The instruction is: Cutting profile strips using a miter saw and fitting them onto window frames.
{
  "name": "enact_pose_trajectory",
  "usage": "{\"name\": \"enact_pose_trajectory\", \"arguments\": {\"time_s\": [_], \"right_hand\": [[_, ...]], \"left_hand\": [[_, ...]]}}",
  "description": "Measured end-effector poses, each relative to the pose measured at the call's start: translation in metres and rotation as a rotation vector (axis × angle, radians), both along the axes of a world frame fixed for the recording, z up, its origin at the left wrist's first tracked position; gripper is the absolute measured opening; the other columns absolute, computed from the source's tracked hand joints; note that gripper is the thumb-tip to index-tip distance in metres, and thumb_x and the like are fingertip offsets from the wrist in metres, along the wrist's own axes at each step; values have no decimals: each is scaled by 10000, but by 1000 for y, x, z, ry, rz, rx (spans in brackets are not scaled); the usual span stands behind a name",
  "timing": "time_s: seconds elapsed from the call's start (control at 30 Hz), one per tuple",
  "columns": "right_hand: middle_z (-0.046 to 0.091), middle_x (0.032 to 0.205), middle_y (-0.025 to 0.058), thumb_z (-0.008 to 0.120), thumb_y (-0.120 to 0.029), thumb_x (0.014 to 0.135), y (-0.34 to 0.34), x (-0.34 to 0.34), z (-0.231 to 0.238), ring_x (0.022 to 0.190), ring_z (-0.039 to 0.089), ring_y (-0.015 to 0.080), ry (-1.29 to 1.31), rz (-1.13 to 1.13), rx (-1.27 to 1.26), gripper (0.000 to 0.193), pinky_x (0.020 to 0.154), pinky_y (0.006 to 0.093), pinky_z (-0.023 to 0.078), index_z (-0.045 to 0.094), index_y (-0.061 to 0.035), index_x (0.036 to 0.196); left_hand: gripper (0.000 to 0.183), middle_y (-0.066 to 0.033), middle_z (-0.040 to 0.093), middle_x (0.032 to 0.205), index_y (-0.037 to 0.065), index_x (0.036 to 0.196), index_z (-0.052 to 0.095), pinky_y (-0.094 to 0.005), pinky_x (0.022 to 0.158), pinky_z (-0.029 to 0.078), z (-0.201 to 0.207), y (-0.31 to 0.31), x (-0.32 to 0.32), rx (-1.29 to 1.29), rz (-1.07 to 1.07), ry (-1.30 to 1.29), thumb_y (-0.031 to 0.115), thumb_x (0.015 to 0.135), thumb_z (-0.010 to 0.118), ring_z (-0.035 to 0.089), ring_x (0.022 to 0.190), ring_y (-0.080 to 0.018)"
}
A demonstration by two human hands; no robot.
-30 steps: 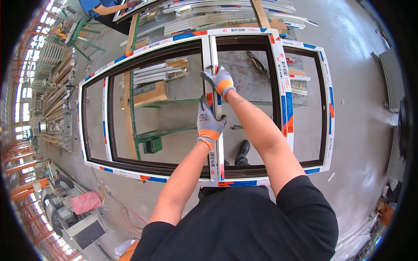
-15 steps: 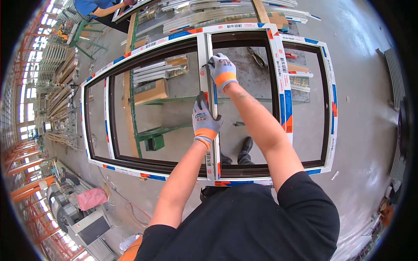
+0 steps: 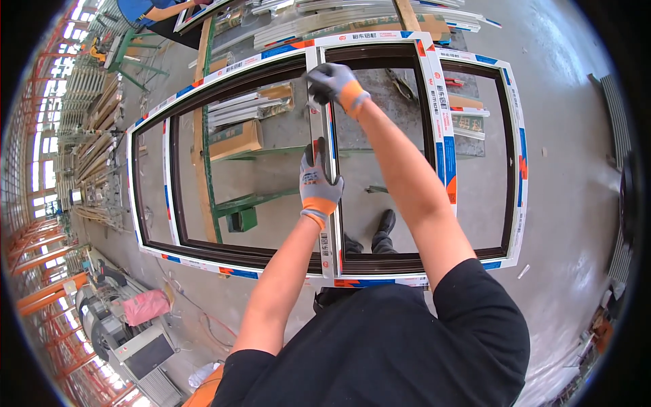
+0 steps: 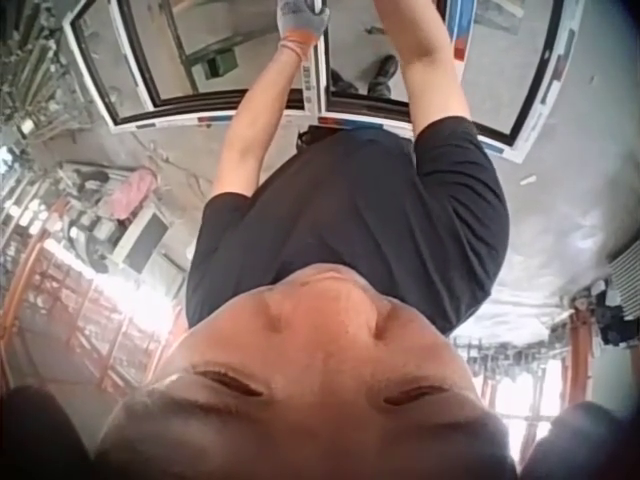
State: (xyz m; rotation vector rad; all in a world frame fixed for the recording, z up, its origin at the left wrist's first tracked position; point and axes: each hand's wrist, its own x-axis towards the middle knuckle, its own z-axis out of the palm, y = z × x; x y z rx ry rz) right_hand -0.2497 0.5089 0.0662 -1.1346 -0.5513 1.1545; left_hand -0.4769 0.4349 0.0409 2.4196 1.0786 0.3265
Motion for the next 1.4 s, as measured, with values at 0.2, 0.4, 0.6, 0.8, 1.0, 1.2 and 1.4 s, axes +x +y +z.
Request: {"name": "enact_pose_trajectory", "arguments": {"time_s": [0.2,0.4,0.6,0.8,1.0,1.2,1.4], "right_hand": [[675,718,25,718,-287,903,-81,-75,-100,575,570,126,-116,-175,-330,313,530,315,477,696,23,865],[686,755,58,779,-287,854,-97,-73,-68,599,602,139,142,-3,-248,300,522,314,486,719,5,885],[669,665,68,848,-311,768,-85,-58,-54,483,560,154,0,132,-411,331,471,284,475,709,-12,796],[683,696,67,876,-306,727,-80,-64,-62,553,605,146,-67,96,-393,330,503,295,488,702,-30,776],[696,722,99,839,-391,740,-81,-81,-64,633,645,202,-315,3,-353,424,628,344,527,728,-2,867],[712,768,185,794,-433,762,-109,-110,-78,704,693,283,-488,-98,-345,439,706,389,533,729,-9,853],[665,702,36,770,-306,850,-130,-130,-43,526,569,129,-206,-37,-413,299,472,298,440,730,-10,870]], "left_hand": [[995,-293,346,1460,-34,1501,212,-462,1135,326,-31,3,-9,-56,82,-42,253,744,791,378,1334,-449],[1081,-272,377,1427,4,1537,156,-442,1115,354,-19,3,-6,-114,48,-158,178,701,819,408,1310,-436],[1136,-219,406,1421,41,1544,182,-394,1093,392,-11,3,2,-140,45,-189,131,634,856,464,1283,-381],[1034,-162,502,1379,39,1497,285,-360,1073,419,-24,6,-2,-333,51,-335,91,628,844,517,1257,-295],[878,-134,578,1285,46,1430,381,-354,1044,445,-26,7,-6,-244,79,-351,59,665,814,569,1185,-263],[607,-218,634,1146,31,1298,497,-416,922,499,8,-2,5,-188,133,-241,166,758,739,615,1063,-396],[952,-289,526,1313,-89,1390,394,-438,1042,437,-23,8,-13,-178,154,-176,414,676,775,520,1219,-423]]}}
